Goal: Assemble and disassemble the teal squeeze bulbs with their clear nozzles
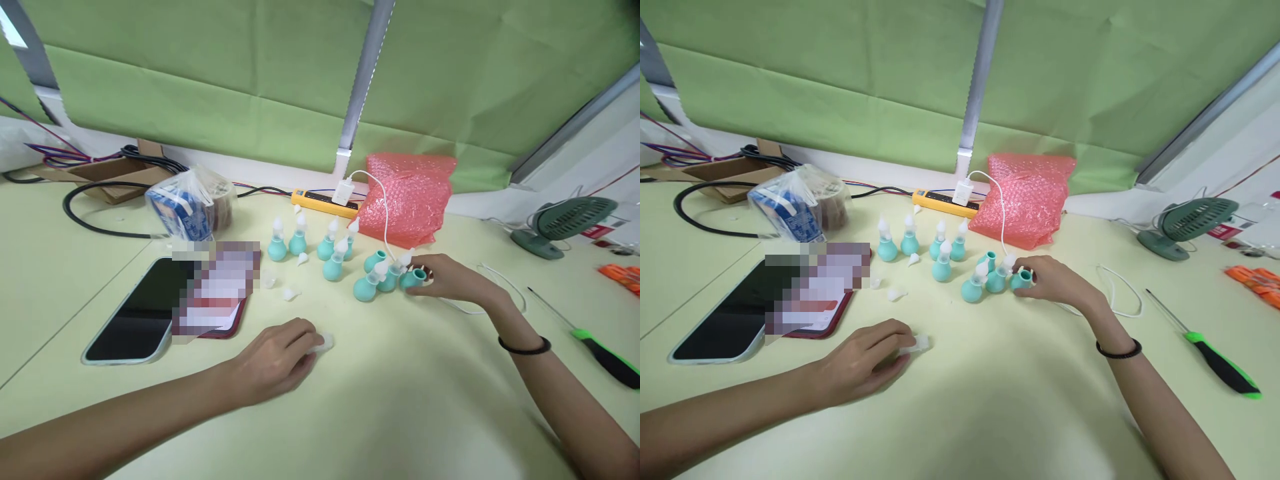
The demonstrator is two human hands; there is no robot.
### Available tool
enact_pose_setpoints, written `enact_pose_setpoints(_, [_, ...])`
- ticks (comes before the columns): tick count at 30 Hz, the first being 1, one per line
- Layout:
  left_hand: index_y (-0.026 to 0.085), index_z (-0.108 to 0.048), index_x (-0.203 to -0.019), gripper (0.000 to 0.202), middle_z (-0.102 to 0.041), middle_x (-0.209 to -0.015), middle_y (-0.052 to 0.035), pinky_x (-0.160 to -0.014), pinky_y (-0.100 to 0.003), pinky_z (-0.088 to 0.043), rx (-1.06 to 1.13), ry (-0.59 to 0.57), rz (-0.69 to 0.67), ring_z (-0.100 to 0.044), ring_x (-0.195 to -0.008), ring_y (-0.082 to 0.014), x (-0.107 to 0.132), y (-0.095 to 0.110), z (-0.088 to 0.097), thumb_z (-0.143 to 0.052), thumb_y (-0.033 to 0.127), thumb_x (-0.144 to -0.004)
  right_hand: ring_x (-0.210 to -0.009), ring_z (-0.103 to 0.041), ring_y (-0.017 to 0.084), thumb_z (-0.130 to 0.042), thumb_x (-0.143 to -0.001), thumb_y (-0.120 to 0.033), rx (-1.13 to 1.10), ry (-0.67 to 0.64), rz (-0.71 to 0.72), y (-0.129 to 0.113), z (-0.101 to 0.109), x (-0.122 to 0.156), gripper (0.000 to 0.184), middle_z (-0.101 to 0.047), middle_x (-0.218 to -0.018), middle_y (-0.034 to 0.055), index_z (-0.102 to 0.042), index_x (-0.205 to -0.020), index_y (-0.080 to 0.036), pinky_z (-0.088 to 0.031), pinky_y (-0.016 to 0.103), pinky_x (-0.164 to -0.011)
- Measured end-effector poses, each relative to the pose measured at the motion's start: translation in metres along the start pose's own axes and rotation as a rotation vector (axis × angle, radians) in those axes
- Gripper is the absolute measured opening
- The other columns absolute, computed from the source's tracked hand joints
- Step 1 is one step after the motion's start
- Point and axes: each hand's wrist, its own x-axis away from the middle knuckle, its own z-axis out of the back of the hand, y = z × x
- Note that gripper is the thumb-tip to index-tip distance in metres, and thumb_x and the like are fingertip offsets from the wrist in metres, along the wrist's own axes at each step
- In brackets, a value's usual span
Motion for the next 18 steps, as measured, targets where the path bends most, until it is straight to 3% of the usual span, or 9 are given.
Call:
enact_pose_setpoints(4, [0.012,-0.049,-0.096,0.02,-0.052,-0.085,-0.0091,-0.058,-0.023,-0.045,0.05,0.124,0.038,-0.051,-0.071,-0.0125,-0.001,0.001,0.002,-0.045,0.005,-0.077,-0.076,-0.056,0.021,-0.059,-0.06,-0.027,-0.002,-0.021,0.074,-0.011,0.022,0.024,0.026,-0.059,-0.081,0.0029,-0.057,-0.086,-0.024,-0.043,0.03,-0.064])
enact_pose_setpoints(7, [0.012,-0.051,-0.096,0.021,-0.053,-0.089,-0.0095,-0.066,-0.023,-0.048,0.101,0.213,0.033,-0.054,-0.078,-0.0132,-0.002,0.003,0.004,-0.047,0.004,-0.077,-0.078,-0.057,0.019,-0.059,-0.06,-0.023,-0.163,-0.086,0.312,-0.04,0.029,0.042,0.025,-0.059,-0.088,0.0033,-0.056,-0.085,-0.025,-0.045,0.03,-0.067])
enact_pose_setpoints(10, [0.012,-0.05,-0.102,0.027,-0.057,-0.091,-0.0088,-0.074,-0.025,-0.048,0.139,0.261,0.01,-0.055,-0.085,-0.014,-0.003,0.003,0.006,-0.05,0.003,-0.076,-0.084,-0.058,0.018,-0.06,-0.062,-0.022,-0.329,-0.148,0.559,-0.077,0.02,0.051,0.035,-0.06,-0.096,0.0041,-0.052,-0.096,-0.025,-0.045,0.029,-0.074])
enact_pose_setpoints(13, [0.012,-0.047,-0.107,0.031,-0.06,-0.092,-0.0086,-0.072,-0.026,-0.049,0.193,0.265,0.006,-0.055,-0.083,-0.0144,-0.003,0.004,0.008,-0.051,0.005,-0.077,-0.075,-0.059,0.015,-0.063,-0.063,-0.025,-0.324,-0.163,0.546,-0.102,-0.001,0.051,0.035,-0.063,-0.086,0.0006,-0.052,-0.096,-0.026,-0.046,0.027,-0.069])
enact_pose_setpoints(18, [0.013,-0.041,-0.118,0.042,-0.059,-0.097,-0.0109,-0.067,-0.031,-0.049,0.267,0.277,-0.019,-0.052,-0.083,-0.0169,-0.003,0.005,0.011,-0.052,0.008,-0.077,-0.056,-0.055,0.014,-0.051,-0.07,-0.014,-0.14,0.12,0.48,-0.111,-0.024,0.046,0.019,-0.061,-0.067,0.0004,-0.053,-0.087,-0.023,-0.041,0.025,-0.054])
